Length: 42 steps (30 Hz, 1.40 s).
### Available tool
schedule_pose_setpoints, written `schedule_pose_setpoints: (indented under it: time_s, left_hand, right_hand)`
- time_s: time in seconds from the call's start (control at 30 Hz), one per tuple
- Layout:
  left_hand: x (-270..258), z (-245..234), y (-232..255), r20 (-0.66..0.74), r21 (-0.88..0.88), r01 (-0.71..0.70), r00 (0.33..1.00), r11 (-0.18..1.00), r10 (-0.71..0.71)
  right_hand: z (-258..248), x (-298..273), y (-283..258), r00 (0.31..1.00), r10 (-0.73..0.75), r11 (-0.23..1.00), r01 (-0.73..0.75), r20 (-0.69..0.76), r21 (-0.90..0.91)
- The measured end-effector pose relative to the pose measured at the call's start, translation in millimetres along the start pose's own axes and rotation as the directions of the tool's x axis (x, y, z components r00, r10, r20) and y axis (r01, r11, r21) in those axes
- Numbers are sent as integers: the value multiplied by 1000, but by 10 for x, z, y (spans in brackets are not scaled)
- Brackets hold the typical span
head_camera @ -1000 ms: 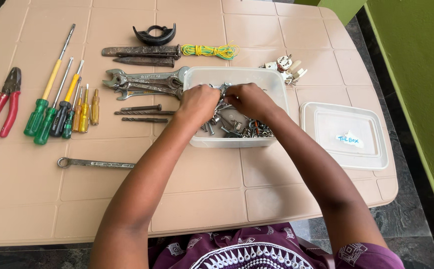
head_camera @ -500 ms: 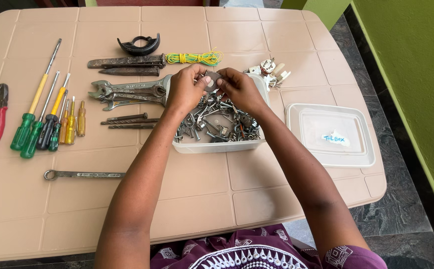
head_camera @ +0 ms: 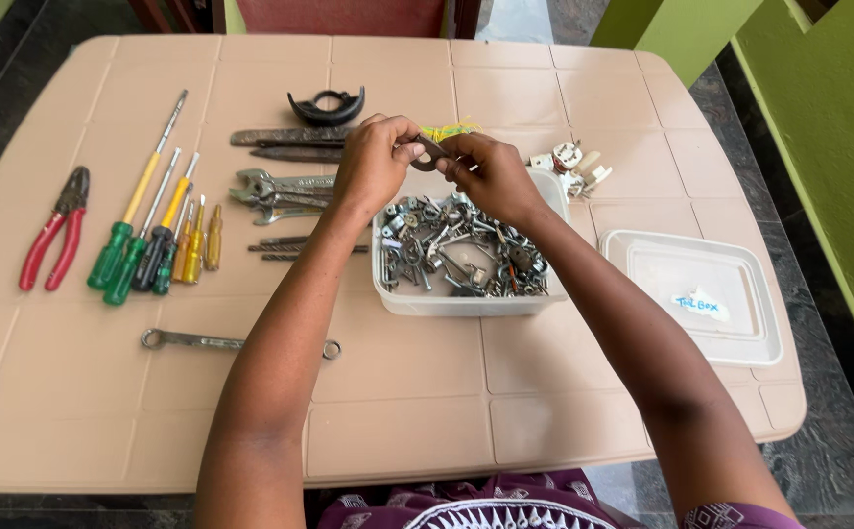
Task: The person opens a plastic toolbox and removes various tools and hardware items one by one, placing them on the table. The items include screwdrivers, pliers, a hammer, a knife, a wrench, and electrical plugs. The person arranges the tools in rows on the table.
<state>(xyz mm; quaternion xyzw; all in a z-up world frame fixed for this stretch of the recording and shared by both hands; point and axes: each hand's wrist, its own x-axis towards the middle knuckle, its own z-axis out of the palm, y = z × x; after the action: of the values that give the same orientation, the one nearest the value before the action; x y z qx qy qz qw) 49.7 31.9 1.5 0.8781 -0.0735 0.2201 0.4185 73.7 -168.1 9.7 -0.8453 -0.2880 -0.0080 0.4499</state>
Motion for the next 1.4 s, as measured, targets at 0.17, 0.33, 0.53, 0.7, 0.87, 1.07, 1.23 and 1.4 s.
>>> schedule_pose_setpoints:
  time_s: [0.17,0.33,0.53,0.7,0.87,1.07,1.23,1.4]
  left_hand:
    - [309,-334,-506,-53,61,-55,997,997,58]
    - [707,-444,-1107,-43,163,-46,998,986,54]
    - [964,-372,-1857,-2,365,149,987,919,-160]
    - [992,-234,-2174,97,727,3,990,686,-107]
    - [980,-410,-1920,150,755,-7,975,656,-163]
    - [281,-1006,-1063,-57,213,-155,984,965,171]
    - [-915,-1369,-441,159,6,184,970,983,-182]
    - [-1750,-1585,-229,559,269,245,748,932,-358]
  right_hand:
    - [349,641,-110,951,-309,938,301,-21,-171]
    - [834,1392,57,947,-319,864,282,-20,-418]
    - [1326,1946,383,968,-228,776,243,100,-581]
    - [1632,2076,600,967,-83,730,223,240,-646]
    - [1493,1994,567,950,-183,724,305,255,-619]
    - [630,1334,79,913,-209,925,301,350,-232]
    - [141,407,-416,849,-177,944,289,497,-158]
    - [152,-156,-666,829,-285,902,402,482,-157]
